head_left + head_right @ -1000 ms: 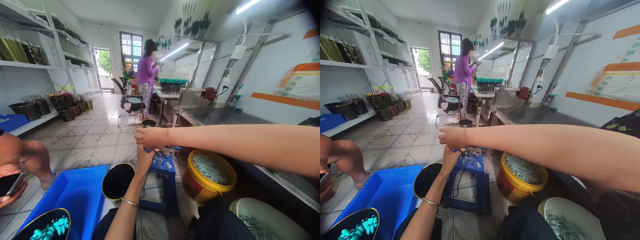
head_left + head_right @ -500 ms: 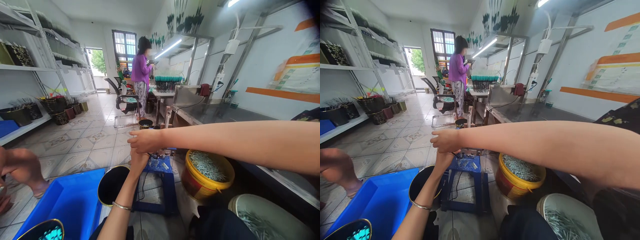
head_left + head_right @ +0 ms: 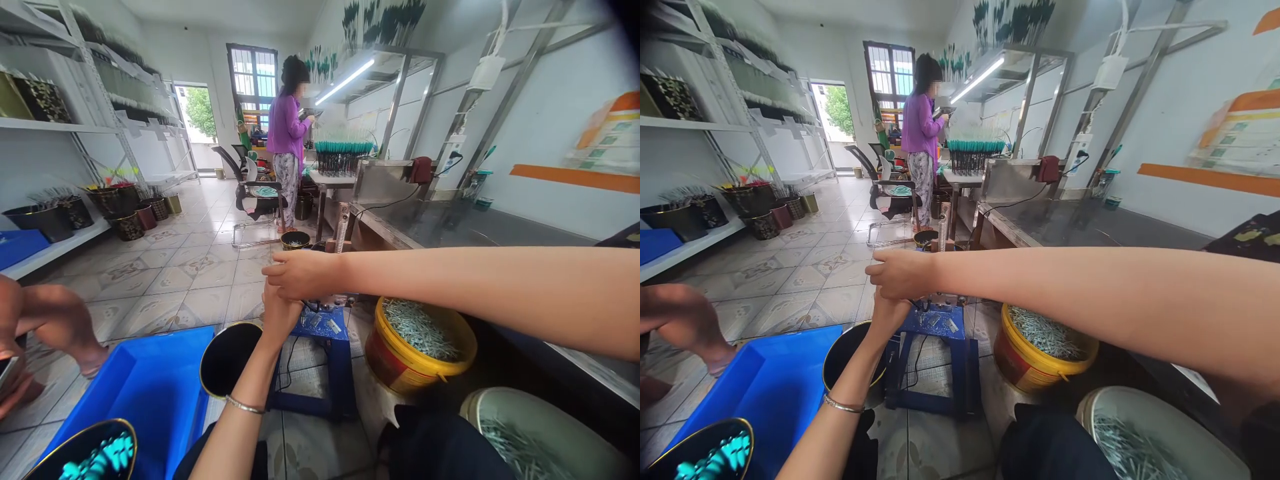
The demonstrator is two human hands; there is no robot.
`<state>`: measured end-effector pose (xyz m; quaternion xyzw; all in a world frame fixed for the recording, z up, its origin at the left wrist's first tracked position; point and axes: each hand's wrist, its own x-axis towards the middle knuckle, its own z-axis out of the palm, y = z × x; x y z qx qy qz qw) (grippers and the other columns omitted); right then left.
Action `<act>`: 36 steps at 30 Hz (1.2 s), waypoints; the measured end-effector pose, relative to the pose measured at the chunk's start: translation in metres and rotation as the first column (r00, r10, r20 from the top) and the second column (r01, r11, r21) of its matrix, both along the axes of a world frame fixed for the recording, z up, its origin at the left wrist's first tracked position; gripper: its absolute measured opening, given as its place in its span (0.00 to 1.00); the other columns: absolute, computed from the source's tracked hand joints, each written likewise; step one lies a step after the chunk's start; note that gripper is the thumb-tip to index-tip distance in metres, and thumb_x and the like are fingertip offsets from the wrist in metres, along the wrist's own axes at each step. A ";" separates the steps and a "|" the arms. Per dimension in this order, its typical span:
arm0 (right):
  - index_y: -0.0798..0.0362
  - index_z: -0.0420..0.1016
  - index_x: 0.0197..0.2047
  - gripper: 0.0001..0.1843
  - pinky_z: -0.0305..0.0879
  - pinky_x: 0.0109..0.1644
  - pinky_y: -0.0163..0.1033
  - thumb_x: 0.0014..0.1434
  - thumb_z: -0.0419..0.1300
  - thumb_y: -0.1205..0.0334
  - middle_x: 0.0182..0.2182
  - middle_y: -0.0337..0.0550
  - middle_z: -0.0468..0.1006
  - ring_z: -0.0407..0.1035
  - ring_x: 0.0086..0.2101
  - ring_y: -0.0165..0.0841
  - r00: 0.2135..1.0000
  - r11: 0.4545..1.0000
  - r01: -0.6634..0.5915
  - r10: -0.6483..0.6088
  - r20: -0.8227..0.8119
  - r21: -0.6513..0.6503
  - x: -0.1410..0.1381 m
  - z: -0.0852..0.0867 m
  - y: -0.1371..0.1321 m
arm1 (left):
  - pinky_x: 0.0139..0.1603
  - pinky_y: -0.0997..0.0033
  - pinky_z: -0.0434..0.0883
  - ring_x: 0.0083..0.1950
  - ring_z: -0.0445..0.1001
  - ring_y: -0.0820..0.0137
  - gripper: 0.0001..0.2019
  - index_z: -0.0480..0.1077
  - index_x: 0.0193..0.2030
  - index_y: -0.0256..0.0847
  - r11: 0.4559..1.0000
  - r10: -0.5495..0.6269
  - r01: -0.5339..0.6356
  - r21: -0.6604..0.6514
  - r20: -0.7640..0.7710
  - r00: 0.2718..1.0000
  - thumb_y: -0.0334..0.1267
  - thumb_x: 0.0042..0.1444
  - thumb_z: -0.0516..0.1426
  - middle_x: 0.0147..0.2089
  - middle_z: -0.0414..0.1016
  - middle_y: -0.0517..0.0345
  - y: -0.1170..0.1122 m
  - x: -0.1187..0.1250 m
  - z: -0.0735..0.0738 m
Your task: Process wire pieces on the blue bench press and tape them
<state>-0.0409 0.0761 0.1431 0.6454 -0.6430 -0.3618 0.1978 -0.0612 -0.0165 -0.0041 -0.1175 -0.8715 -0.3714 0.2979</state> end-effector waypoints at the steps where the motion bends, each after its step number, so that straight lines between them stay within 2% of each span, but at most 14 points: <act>1: 0.50 0.73 0.31 0.08 0.54 0.44 0.42 0.52 0.54 0.69 0.35 0.43 0.72 0.58 0.45 0.39 1.000 1.000 0.001 -0.001 0.000 -0.006 0.000 -0.001 0.000 | 0.41 0.54 0.67 0.49 0.65 0.52 0.20 0.64 0.49 0.39 1.000 -0.001 0.001 0.006 0.007 1.000 0.31 0.46 0.53 0.46 0.67 0.46 0.000 0.001 0.001; 7: 0.49 0.72 0.24 0.06 0.54 0.48 0.47 0.46 0.57 0.70 0.30 0.42 0.73 0.60 0.43 0.41 0.998 0.999 0.036 -0.036 0.045 -0.006 -0.003 -0.007 -0.009 | 0.41 0.57 0.66 0.49 0.66 0.53 0.18 0.66 0.47 0.36 0.998 -0.039 0.039 0.041 0.000 0.999 0.30 0.47 0.53 0.44 0.68 0.46 0.004 0.001 -0.004; 11: 0.48 0.67 0.16 0.13 0.48 0.53 0.50 0.46 0.51 0.73 0.26 0.35 0.71 0.61 0.43 0.35 0.975 0.996 0.087 -0.080 0.205 -0.024 -0.008 -0.012 -0.020 | 0.44 0.56 0.65 0.50 0.65 0.52 0.17 0.68 0.43 0.37 0.996 -0.080 0.079 0.046 0.014 0.997 0.30 0.44 0.57 0.43 0.70 0.46 0.002 -0.003 -0.009; 14: 0.50 0.67 0.17 0.14 0.51 0.52 0.46 0.49 0.50 0.73 0.26 0.35 0.71 0.61 0.41 0.33 0.955 0.994 0.103 -0.091 0.284 -0.030 -0.013 -0.014 -0.025 | 0.46 0.56 0.65 0.50 0.65 0.54 0.17 0.69 0.43 0.39 0.994 -0.103 0.102 0.046 0.027 0.994 0.31 0.42 0.58 0.44 0.70 0.48 -0.001 -0.004 -0.011; 18: 0.53 0.70 0.20 0.08 0.51 0.51 0.41 0.48 0.57 0.71 0.28 0.38 0.72 0.61 0.39 0.34 0.965 0.997 0.061 -0.070 0.254 0.040 -0.015 -0.010 -0.022 | 0.44 0.58 0.66 0.51 0.64 0.54 0.17 0.69 0.43 0.39 0.995 -0.094 0.093 0.037 0.022 0.995 0.35 0.42 0.58 0.45 0.70 0.49 -0.004 -0.002 -0.011; 21: 0.53 0.71 0.23 0.08 0.49 0.52 0.40 0.51 0.56 0.70 0.28 0.38 0.72 0.60 0.40 0.34 0.980 0.996 0.037 -0.051 0.193 0.078 -0.011 -0.004 -0.018 | 0.42 0.59 0.66 0.48 0.66 0.54 0.15 0.70 0.41 0.39 0.997 -0.067 0.066 -0.026 -0.031 0.997 0.34 0.43 0.58 0.42 0.71 0.49 -0.003 0.000 -0.007; 27: 0.54 0.73 0.31 0.05 0.47 0.53 0.39 0.53 0.56 0.68 0.36 0.39 0.73 0.60 0.43 0.35 0.999 0.994 0.031 -0.034 0.022 0.109 -0.005 0.001 -0.013 | 0.41 0.57 0.63 0.46 0.67 0.53 0.14 0.70 0.41 0.39 0.984 -0.115 0.105 -0.142 -0.062 0.991 0.31 0.45 0.54 0.39 0.71 0.49 -0.007 0.001 0.001; 31: 0.54 0.73 0.31 0.06 0.46 0.54 0.40 0.53 0.55 0.69 0.35 0.39 0.73 0.61 0.43 0.36 0.998 0.993 0.055 -0.058 0.022 0.108 -0.007 -0.001 -0.005 | 0.41 0.56 0.62 0.46 0.66 0.52 0.14 0.70 0.41 0.38 0.977 -0.089 0.067 -0.203 -0.100 0.991 0.33 0.44 0.55 0.40 0.71 0.48 -0.008 -0.004 -0.001; 34: 0.54 0.73 0.31 0.06 0.47 0.54 0.42 0.54 0.54 0.67 0.34 0.42 0.73 0.60 0.43 0.38 0.998 0.998 0.043 -0.046 0.048 0.047 -0.008 -0.004 -0.003 | 0.43 0.57 0.61 0.48 0.64 0.52 0.13 0.70 0.40 0.38 0.964 -0.120 0.095 -0.248 -0.087 0.989 0.36 0.45 0.56 0.41 0.71 0.47 -0.007 -0.009 -0.004; 36: 0.53 0.73 0.30 0.07 0.49 0.52 0.43 0.54 0.54 0.67 0.34 0.43 0.73 0.60 0.42 0.39 0.997 0.998 0.040 -0.043 0.063 0.052 -0.009 -0.004 -0.007 | 0.43 0.56 0.61 0.48 0.64 0.52 0.13 0.70 0.40 0.38 0.962 -0.127 0.106 -0.250 -0.069 0.990 0.36 0.46 0.56 0.42 0.71 0.46 -0.008 -0.010 -0.004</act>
